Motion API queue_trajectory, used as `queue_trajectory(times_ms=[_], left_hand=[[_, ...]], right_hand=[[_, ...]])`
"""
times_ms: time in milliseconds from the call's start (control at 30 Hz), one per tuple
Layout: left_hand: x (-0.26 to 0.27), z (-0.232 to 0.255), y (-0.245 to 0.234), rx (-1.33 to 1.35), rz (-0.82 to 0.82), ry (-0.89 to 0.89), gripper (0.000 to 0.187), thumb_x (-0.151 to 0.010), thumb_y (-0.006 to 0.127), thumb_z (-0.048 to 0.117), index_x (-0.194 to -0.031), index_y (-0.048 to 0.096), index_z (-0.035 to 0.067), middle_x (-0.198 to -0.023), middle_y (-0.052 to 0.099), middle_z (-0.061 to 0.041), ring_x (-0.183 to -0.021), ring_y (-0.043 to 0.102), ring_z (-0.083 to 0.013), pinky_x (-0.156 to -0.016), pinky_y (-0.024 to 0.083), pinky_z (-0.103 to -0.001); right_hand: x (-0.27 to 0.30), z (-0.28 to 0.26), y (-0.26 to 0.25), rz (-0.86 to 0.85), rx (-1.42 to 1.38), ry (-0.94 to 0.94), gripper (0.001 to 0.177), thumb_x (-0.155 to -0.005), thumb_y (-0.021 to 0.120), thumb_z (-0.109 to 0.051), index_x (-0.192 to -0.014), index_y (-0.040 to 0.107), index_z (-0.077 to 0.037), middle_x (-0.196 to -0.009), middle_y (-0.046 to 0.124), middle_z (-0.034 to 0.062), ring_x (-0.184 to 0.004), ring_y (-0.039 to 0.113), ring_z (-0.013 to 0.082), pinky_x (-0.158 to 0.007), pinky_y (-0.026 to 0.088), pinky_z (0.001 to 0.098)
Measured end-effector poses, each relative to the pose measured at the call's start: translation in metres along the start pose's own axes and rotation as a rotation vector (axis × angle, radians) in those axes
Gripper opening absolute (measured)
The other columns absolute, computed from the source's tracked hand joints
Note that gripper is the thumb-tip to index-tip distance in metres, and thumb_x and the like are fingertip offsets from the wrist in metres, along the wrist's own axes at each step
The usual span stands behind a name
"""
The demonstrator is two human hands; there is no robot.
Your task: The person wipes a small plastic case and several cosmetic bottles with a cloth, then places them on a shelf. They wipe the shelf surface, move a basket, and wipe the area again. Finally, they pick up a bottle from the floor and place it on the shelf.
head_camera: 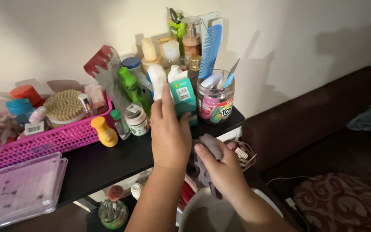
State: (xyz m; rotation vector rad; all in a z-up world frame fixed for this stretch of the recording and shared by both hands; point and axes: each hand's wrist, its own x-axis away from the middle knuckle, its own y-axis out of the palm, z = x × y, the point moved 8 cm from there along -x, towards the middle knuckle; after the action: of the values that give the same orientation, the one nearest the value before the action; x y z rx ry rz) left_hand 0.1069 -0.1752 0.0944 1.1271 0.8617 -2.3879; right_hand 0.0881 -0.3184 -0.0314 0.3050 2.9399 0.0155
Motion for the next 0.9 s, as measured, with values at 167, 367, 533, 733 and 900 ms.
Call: queue_trajectory(times_ms=[167, 367, 533, 733, 900], left_hand=[[0.001, 0.008, -0.015, 0.049, 0.014, 0.051, 0.09, -0.082, 0.077, 0.005, -0.158, 0.03, 0.003, -0.128, 0.053, -0.026, -0.112, 0.057, -0.046, -0.094, 0.051, -0.047], [0.054, -0.011, -0.061, 0.148, 0.039, 0.17, 0.055, -0.094, 0.076, 0.002, -0.142, 0.049, 0.002, -0.121, 0.059, -0.018, -0.102, 0.061, -0.0343, -0.09, 0.054, -0.04], [0.162, -0.064, -0.097, 0.061, -0.031, 0.12, 0.027, -0.082, 0.075, 0.002, -0.105, 0.062, 0.006, -0.097, 0.064, -0.012, -0.089, 0.065, -0.034, -0.076, 0.053, -0.04], [0.271, -0.218, -0.082, -0.035, -0.082, -0.64, 0.02, -0.083, 0.077, 0.009, -0.097, 0.064, 0.006, -0.088, 0.06, -0.014, -0.076, 0.062, -0.0341, -0.069, 0.052, -0.043], [0.29, -0.295, -0.049, -0.016, -0.032, -0.721, 0.068, -0.075, 0.081, 0.015, -0.134, 0.051, -0.001, -0.118, 0.06, -0.027, -0.105, 0.061, -0.0452, -0.087, 0.051, -0.049]], right_hand=[[0.011, 0.01, 0.007, 0.006, -0.066, 0.096, 0.047, -0.092, 0.073, -0.027, -0.128, 0.069, 0.002, -0.087, 0.069, 0.002, -0.073, 0.057, 0.0092, -0.064, 0.047, 0.0253], [0.035, 0.013, 0.019, -0.078, -0.247, 0.074, 0.033, -0.094, 0.072, -0.017, -0.117, 0.072, 0.007, -0.096, 0.072, 0.0016, -0.085, 0.065, 0.0084, -0.076, 0.053, 0.024], [0.073, 0.047, 0.056, -0.196, -0.4, 0.263, 0.031, -0.089, 0.071, -0.014, -0.115, 0.071, 0.003, -0.097, 0.075, 0.0051, -0.086, 0.07, 0.0116, -0.078, 0.057, 0.0275], [0.097, 0.126, 0.109, -0.191, -0.37, 0.425, 0.03, -0.093, 0.073, -0.016, -0.115, 0.07, 0.005, -0.091, 0.071, 0.0062, -0.081, 0.065, 0.0125, -0.07, 0.052, 0.0279], [0.103, 0.164, 0.135, -0.152, -0.364, 0.48, 0.031, -0.09, 0.072, -0.016, -0.11, 0.073, 0.007, -0.091, 0.075, 0.0067, -0.083, 0.069, 0.0138, -0.076, 0.055, 0.0276]])
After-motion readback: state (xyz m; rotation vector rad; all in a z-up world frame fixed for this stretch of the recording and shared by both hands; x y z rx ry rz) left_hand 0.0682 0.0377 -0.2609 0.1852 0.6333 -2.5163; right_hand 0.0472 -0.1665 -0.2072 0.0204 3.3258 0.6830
